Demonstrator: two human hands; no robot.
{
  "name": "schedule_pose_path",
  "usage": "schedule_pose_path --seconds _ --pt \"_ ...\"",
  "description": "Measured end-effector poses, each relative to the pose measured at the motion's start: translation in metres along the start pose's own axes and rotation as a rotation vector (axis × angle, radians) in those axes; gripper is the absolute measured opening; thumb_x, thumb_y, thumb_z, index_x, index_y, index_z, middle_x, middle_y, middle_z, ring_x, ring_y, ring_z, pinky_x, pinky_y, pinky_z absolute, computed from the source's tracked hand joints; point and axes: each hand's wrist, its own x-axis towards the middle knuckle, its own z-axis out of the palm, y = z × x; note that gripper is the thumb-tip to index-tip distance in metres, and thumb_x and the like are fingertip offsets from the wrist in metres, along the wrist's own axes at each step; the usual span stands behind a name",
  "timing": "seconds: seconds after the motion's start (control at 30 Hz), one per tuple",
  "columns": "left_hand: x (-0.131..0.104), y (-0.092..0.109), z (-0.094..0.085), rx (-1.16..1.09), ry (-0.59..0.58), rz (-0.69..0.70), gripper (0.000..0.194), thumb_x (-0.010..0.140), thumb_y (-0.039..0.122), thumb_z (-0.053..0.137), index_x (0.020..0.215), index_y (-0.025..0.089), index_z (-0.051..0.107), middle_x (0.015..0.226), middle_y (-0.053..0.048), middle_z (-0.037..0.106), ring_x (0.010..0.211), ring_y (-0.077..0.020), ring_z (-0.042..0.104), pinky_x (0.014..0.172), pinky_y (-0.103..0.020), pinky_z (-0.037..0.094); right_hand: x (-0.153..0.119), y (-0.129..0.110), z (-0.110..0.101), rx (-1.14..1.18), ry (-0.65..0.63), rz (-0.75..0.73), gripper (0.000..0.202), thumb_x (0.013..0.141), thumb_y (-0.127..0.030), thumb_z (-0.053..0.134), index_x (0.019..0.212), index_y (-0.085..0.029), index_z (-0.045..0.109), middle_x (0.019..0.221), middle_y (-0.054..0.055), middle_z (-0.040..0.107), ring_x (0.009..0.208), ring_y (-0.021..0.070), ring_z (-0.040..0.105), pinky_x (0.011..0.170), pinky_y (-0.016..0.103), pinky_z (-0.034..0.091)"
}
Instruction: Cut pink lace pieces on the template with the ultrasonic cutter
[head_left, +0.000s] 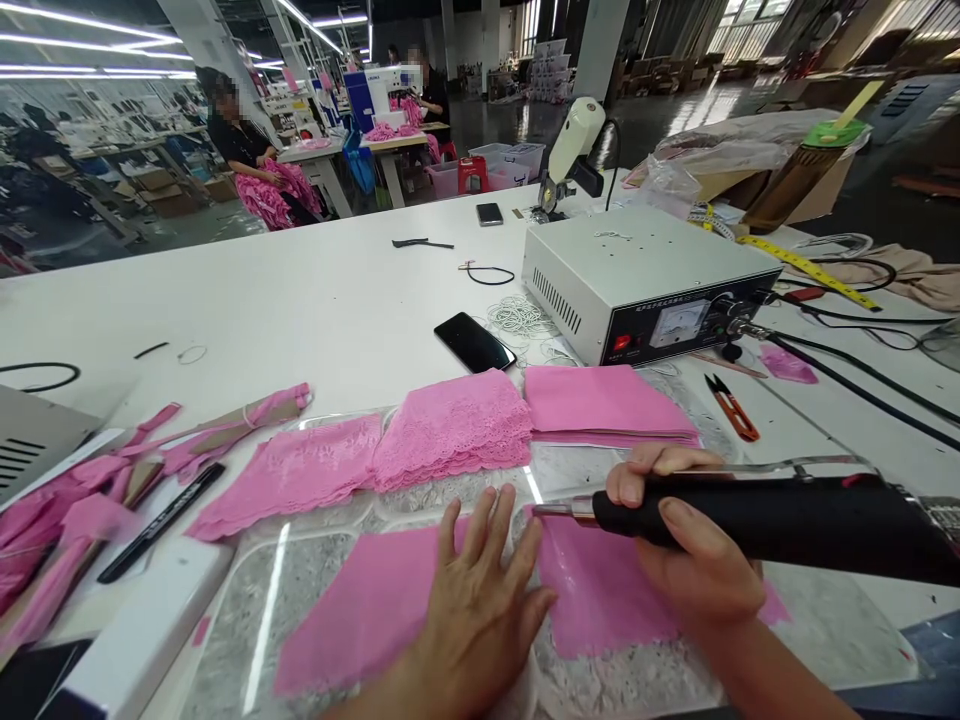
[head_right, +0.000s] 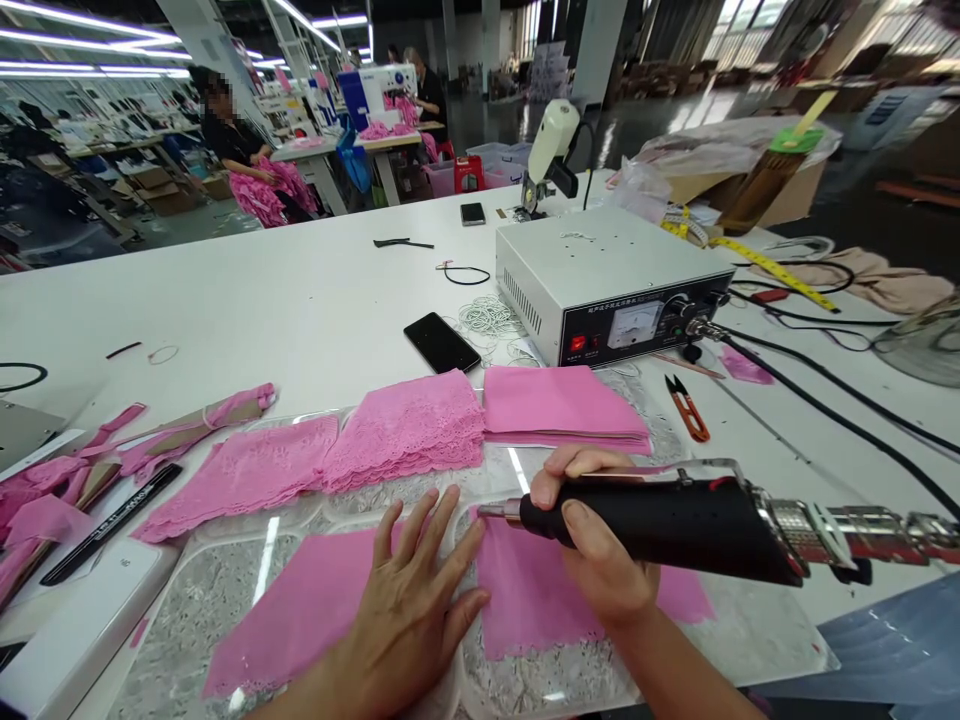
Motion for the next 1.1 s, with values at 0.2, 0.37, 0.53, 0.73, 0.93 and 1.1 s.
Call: schedule_pose_path --seconds 0.2,0.37,0.53,0.73,0.93,1.1 --pt "-0.0003 0.0002 0.0002 0.012 0.006 0.000 0.037 0.097 0.043 0.051 0.124 0.019 0.061 0.137 -0.012 0.057 0.135 -0.0282 0.041 0.118 -0.047 0.012 -0.0007 0.0006 0.0007 -0.003 -0.014 0.007 0.011 0.081 -0.024 0.064 0.092 -0.024 0.063 0.087 0.001 0.056 0.065 0.0126 0.058 0.061 0.031 0.055" --pt "0.0000 0.0005 -0.0004 0.037 0.006 0.000 0.038 0.095 0.044 0.054 0.124 0.019 0.061 0.138 -0.013 0.057 0.134 -0.0295 0.043 0.117 -0.048 0.015 -0.0014 0.0024 0.0004 0.004 -0.023 0.007 0.012 0.082 -0.023 0.063 0.093 -0.024 0.062 0.087 0.001 0.056 0.066 0.0127 0.058 0.062 0.031 0.055" --pt "-0.0001 0.0008 0.0000 0.048 0.001 -0.003 0.040 0.093 0.044 0.057 0.123 0.019 0.061 0.139 -0.013 0.056 0.133 -0.0297 0.043 0.116 -0.048 0.016 -0.0019 0.0028 0.0002 -0.028 -0.016 0.011 0.012 0.081 -0.025 0.063 0.093 -0.025 0.062 0.086 0.002 0.057 0.066 0.0140 0.058 0.060 0.033 0.055" --pt "-0.0003 0.0007 0.0004 0.032 -0.003 -0.009 0.044 0.091 0.045 0.060 0.127 0.021 0.060 0.140 -0.013 0.055 0.134 -0.0300 0.042 0.116 -0.047 0.015 -0.0012 0.0027 0.0008 -0.009 -0.010 0.005 0.011 0.081 -0.023 0.063 0.092 -0.024 0.062 0.086 0.001 0.057 0.065 0.0130 0.058 0.061 0.031 0.055" --pt "-0.0013 0.0019 0.0014 0.044 0.002 -0.018 0.041 0.092 0.046 0.059 0.124 0.020 0.062 0.140 -0.013 0.056 0.134 -0.0297 0.042 0.117 -0.047 0.012 -0.0009 0.0035 0.0016 -0.013 -0.018 0.005 0.012 0.080 -0.023 0.064 0.092 -0.024 0.062 0.087 0.001 0.056 0.065 0.0126 0.057 0.062 0.031 0.055" --pt "-0.0012 0.0022 0.0012 0.033 -0.003 -0.017 0.041 0.092 0.045 0.059 0.123 0.019 0.062 0.140 -0.013 0.055 0.135 -0.0297 0.041 0.118 -0.047 0.011 -0.0012 0.0037 0.0029 -0.025 -0.014 0.007 0.011 0.081 -0.025 0.064 0.092 -0.024 0.062 0.087 0.002 0.055 0.064 0.0132 0.057 0.060 0.032 0.055"
